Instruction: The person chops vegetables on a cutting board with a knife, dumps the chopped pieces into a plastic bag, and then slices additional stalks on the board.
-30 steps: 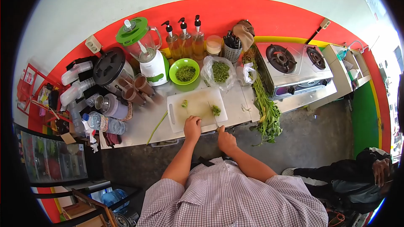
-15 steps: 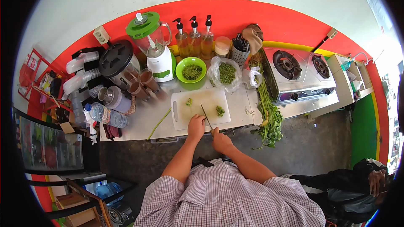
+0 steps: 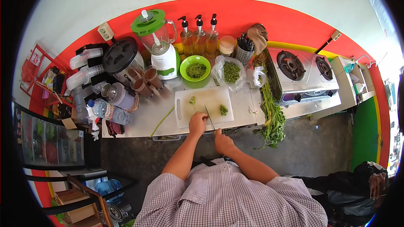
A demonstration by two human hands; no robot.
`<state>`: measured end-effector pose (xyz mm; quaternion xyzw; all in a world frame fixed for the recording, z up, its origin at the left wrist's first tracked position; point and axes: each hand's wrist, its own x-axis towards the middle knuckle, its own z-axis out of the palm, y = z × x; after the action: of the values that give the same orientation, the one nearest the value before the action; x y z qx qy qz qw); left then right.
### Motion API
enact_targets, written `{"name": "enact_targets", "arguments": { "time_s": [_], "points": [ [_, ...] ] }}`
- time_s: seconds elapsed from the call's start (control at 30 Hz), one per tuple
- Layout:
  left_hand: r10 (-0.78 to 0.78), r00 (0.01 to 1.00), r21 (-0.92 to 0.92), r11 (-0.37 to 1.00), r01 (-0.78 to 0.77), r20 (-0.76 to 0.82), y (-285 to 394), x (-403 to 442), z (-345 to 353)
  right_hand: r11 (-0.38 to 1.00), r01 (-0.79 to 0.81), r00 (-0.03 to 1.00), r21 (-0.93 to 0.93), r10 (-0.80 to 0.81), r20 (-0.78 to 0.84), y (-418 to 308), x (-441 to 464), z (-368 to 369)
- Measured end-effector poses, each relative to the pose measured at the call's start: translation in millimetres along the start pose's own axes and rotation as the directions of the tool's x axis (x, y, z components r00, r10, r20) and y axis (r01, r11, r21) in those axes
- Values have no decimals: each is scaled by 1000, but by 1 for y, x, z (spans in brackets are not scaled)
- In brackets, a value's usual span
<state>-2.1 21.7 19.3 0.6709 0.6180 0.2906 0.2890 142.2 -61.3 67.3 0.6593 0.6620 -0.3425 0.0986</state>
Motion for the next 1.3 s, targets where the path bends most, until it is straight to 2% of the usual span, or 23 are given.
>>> {"name": "enact_targets", "arguments": {
  "time_s": [0.07, 0.27, 0.47, 0.57, 0.77, 0.87, 0.97, 1.17, 1.3],
  "points": [
    [-25, 1000, -2, 1000, 25, 12, 2, 1, 0, 1000, -19, 999, 8, 19, -43, 2, -2, 12],
    [-17, 1000, 17, 1000, 17, 15, 0, 2, 1, 1000, 2, 1000, 1, -2, 18, -2, -2, -11],
    [-43, 998, 60, 997, 40, 45, 5, 3, -1, 1000, -16, 1000, 8, 16, -10, 3, 2, 16],
    [-45, 998, 67, 997, 42, 43, 3, 1, -1, 1000, 4, 1000, 14, -4, 14, 2, 1, -1],
    [0, 1000, 65, 998, 0, 8, 3, 1, -1, 996, -45, 999, 71, 44, 21, 1, -2, 11],
    [-11, 1000, 33, 999, 10, 25, 2, -1, -1, 1000, -2, 1000, 17, 2, -14, 11, 12, 22],
    [2, 999, 37, 999, -3, 33, 5, -1, -4, 1000, 26, 998, 7, -26, 50, 3, 1, -9],
    [9, 1000, 16, 1000, -9, 4, 2, -3, -1, 999, -14, 1000, 51, 13, 24, 6, 4, 19],
    [-4, 1000, -8, 1000, 5, 10, 0, -4, -2, 1000, 17, 1000, 4, -17, 24, 1, 1, -6]
  ]
}}
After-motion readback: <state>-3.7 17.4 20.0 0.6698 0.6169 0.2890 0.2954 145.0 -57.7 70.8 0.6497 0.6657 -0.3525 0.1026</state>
